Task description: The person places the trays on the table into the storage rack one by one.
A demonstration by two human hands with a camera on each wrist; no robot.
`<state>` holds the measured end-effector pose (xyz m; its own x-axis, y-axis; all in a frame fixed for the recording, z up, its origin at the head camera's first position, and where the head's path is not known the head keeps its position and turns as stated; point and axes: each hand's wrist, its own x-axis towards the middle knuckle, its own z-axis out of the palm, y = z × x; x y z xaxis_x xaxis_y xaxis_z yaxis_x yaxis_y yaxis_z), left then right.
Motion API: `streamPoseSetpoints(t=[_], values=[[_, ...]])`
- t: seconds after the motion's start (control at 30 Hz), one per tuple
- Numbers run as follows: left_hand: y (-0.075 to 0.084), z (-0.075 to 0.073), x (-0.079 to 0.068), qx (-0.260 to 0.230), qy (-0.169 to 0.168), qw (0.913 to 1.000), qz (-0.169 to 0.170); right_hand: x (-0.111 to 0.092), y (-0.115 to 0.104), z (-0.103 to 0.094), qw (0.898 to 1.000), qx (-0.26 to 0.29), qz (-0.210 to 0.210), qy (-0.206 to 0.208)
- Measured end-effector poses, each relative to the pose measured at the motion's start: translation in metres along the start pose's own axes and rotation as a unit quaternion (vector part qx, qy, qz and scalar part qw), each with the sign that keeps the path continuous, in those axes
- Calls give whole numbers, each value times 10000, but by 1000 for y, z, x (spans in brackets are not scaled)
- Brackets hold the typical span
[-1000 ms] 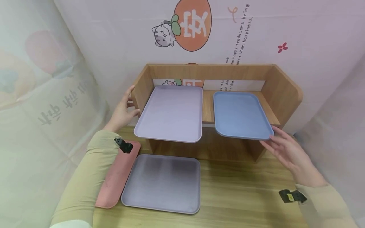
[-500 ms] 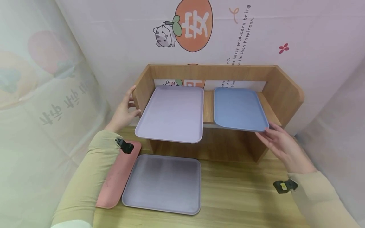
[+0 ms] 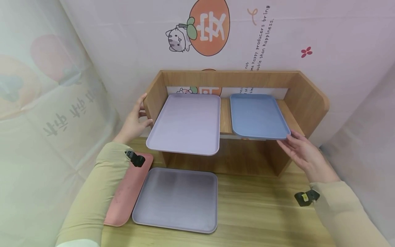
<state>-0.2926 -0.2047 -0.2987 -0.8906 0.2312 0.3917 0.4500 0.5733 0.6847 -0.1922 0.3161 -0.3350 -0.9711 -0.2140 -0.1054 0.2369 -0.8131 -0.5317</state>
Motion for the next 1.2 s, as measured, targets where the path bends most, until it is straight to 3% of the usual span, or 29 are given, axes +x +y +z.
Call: streamPoseSetpoints(t=[0.23,0.67,0.97,1.2], values=[[2,0,-1,42,-24,10000,-6,-4,-2,2,9995,-32,66,322],[3,0,-1,130,-57,9998,-113,-15,-4,-11,9995,-250,57,-163],[6,-1,-1,117,-78,9997,-178,-22,8,-31,9980,-398,211,-439],[7,0,-1,128,-47,9998,-149,-23,18,-43,9933,-848,432,-660]])
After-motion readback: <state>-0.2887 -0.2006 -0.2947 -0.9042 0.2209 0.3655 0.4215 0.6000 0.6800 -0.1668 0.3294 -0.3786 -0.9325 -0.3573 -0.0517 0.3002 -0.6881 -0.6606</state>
